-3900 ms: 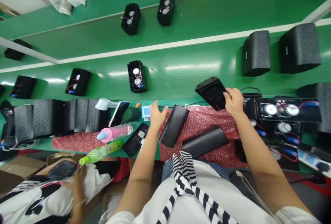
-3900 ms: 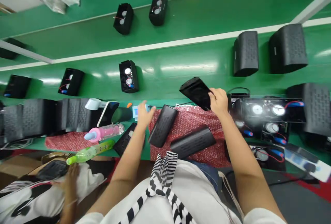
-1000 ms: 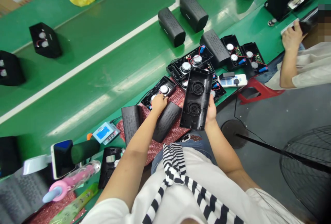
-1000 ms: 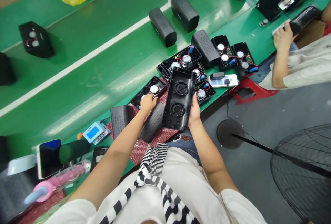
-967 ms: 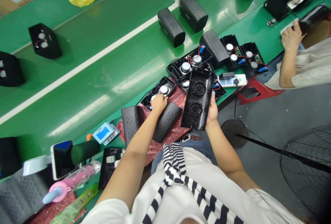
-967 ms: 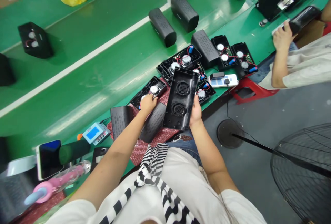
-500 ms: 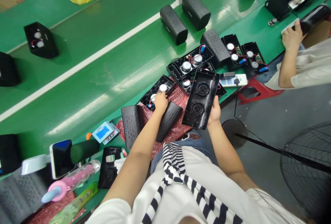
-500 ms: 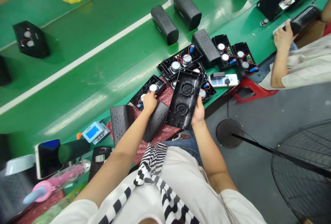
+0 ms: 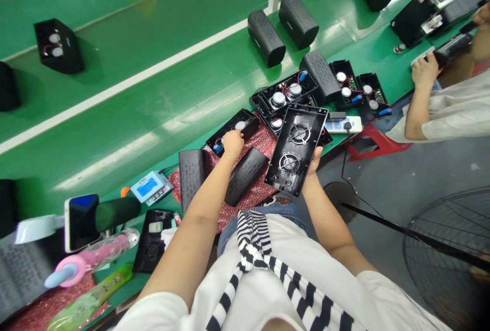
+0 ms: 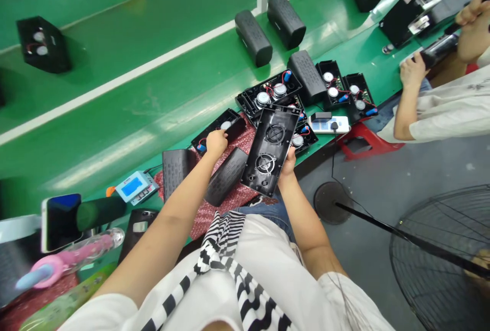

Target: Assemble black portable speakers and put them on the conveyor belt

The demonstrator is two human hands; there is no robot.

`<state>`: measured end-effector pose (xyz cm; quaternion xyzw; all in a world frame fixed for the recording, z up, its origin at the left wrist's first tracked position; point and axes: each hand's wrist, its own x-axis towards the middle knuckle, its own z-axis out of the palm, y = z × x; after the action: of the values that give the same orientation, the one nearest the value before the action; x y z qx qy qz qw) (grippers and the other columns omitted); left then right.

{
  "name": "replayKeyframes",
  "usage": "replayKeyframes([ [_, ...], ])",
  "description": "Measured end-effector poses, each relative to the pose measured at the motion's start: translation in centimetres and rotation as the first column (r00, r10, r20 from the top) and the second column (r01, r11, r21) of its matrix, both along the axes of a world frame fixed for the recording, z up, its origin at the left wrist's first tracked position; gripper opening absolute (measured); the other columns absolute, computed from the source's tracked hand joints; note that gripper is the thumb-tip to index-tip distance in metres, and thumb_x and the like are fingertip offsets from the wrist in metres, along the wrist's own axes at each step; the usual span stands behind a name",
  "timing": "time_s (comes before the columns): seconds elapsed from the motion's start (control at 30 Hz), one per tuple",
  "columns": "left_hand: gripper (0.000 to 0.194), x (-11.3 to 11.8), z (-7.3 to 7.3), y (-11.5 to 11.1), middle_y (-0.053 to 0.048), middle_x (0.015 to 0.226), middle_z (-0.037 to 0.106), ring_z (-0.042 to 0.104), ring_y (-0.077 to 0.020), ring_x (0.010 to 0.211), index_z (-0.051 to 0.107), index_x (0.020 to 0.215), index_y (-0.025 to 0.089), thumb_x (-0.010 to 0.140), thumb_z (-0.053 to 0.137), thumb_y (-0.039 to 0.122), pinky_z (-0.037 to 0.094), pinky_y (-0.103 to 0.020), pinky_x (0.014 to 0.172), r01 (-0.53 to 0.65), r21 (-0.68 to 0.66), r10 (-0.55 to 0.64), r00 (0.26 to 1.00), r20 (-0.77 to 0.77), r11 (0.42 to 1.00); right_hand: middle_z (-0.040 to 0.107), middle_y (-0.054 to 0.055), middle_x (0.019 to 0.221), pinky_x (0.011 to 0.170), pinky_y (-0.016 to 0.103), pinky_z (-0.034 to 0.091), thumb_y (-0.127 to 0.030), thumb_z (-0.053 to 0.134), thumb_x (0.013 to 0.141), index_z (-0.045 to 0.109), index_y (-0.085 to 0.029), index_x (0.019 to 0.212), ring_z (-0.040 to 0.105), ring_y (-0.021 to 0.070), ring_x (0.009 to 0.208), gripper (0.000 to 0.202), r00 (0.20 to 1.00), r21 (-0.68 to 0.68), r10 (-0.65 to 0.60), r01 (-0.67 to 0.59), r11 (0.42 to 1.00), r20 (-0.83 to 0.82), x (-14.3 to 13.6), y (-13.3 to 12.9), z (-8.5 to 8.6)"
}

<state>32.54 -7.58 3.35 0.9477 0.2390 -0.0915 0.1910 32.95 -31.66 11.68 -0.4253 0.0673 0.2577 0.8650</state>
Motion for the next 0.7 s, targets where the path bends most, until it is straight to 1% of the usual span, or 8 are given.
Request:
replayKeyframes([
  [0.17,0.031,-1.4,0.0,-0.7,-0.018,0.109,0.068,0.063,-0.0285,0.106,0.065,0.113,0.013,0.086,0.052,0.021,0.046,-0.038,0.093,0.053,-0.135,-0.043,0.996,0.075,0.989,0.071,0.01,0.103,0.094,0.056,0.047,-0.073,0.073,0.043,0.064,-0.022,0.094,0.058,0.0352,0.115,0.073,0.961,0.045,0.275,-0.274,0.961,-0.018,1.3,1.6,0.2],
  [0.27,0.039,-4.2,0.4,-1.4,-0.014,0.12,0.065,0.06,-0.0245,0.113,0.06,0.123,0.015,0.085,0.052,0.017,0.045,-0.036,0.099,0.089,-0.21,-0.054,0.985,0.166,0.974,0.072,0.008,0.094,0.091,0.055,0.05,-0.06,0.078,0.051,0.062,-0.021,0.091,0.062,0.0326,0.107,0.058,0.903,0.106,0.413,-0.402,0.909,-0.119,1.9,3.9,0.9],
  [0.33,0.042,-7.1,1.0,-1.8,-0.012,0.129,0.06,0.055,-0.0222,0.12,0.056,0.127,0.016,0.085,0.051,0.017,0.041,-0.035,0.105,0.084,-0.256,-0.012,0.963,0.269,0.963,0.072,0.005,0.085,0.09,0.055,0.051,-0.054,0.076,0.062,0.06,-0.021,0.091,0.065,0.0303,0.102,0.047,0.881,0.09,0.406,-0.397,0.914,-0.242,1.9,6.2,1.3],
  [0.4,0.052,-10.3,1.6,-2.3,-0.013,0.135,0.055,0.051,-0.0237,0.125,0.048,0.132,0.015,0.082,0.058,0.023,0.039,-0.038,0.108,0.044,-0.354,0.118,0.898,0.423,0.934,0.07,0.004,0.078,0.089,0.056,0.051,-0.051,0.071,0.073,0.058,-0.02,0.09,0.066,0.0287,0.097,0.038,0.877,0.004,0.311,-0.333,0.943,-0.367,1.5,8.8,1.5],
  [0.47,0.073,-12.7,2.0,-2.8,-0.016,0.138,0.05,0.049,-0.0274,0.126,0.038,0.138,0.015,0.074,0.069,0.034,0.039,-0.043,0.107,0.002,-0.498,0.304,0.789,0.534,0.867,0.07,0.005,0.079,0.09,0.058,0.05,-0.052,0.065,0.08,0.057,-0.018,0.09,0.066,0.0277,0.097,0.036,0.863,-0.112,0.213,-0.294,0.949,-0.459,0.8,11.4,1.4],
  [0.53,0.083,-13.6,2.0,-3.0,-0.017,0.139,0.048,0.049,-0.028,0.127,0.032,0.14,0.015,0.072,0.07,0.044,0.038,-0.044,0.108,-0.076,-0.62,0.486,0.697,0.528,0.781,0.07,0.007,0.09,0.093,0.059,0.047,-0.054,0.061,0.083,0.056,-0.018,0.095,0.064,0.027,0.102,0.038,0.838,-0.207,0.175,-0.321,0.924,-0.517,0.2,13.7,1.0],
  [0.6,0.071,-13.1,1.6,-2.6,-0.017,0.138,0.049,0.048,-0.0264,0.128,0.034,0.139,0.015,0.081,0.06,0.047,0.036,-0.043,0.11,-0.214,-0.685,0.638,0.621,0.455,0.697,0.067,0.009,0.107,0.097,0.059,0.044,-0.053,0.061,0.084,0.055,-0.02,0.104,0.06,0.0258,0.111,0.04,0.816,-0.301,0.177,-0.392,0.869,-0.551,-0.1,15.3,0.5],
  [0.7,0.054,-11.0,0.3,-0.7,-0.019,0.14,0.047,0.042,-0.0271,0.134,0.041,0.134,0.013,0.089,0.05,0.041,0.029,-0.043,0.115,-0.433,-0.685,0.773,0.551,0.313,0.586,0.053,0.013,0.131,0.098,0.048,0.046,-0.051,0.054,0.087,0.044,-0.022,0.125,0.05,0.0231,0.125,0.048,0.802,-0.456,0.222,-0.516,0.725,-0.555,-0.1,16.3,-0.5],
])
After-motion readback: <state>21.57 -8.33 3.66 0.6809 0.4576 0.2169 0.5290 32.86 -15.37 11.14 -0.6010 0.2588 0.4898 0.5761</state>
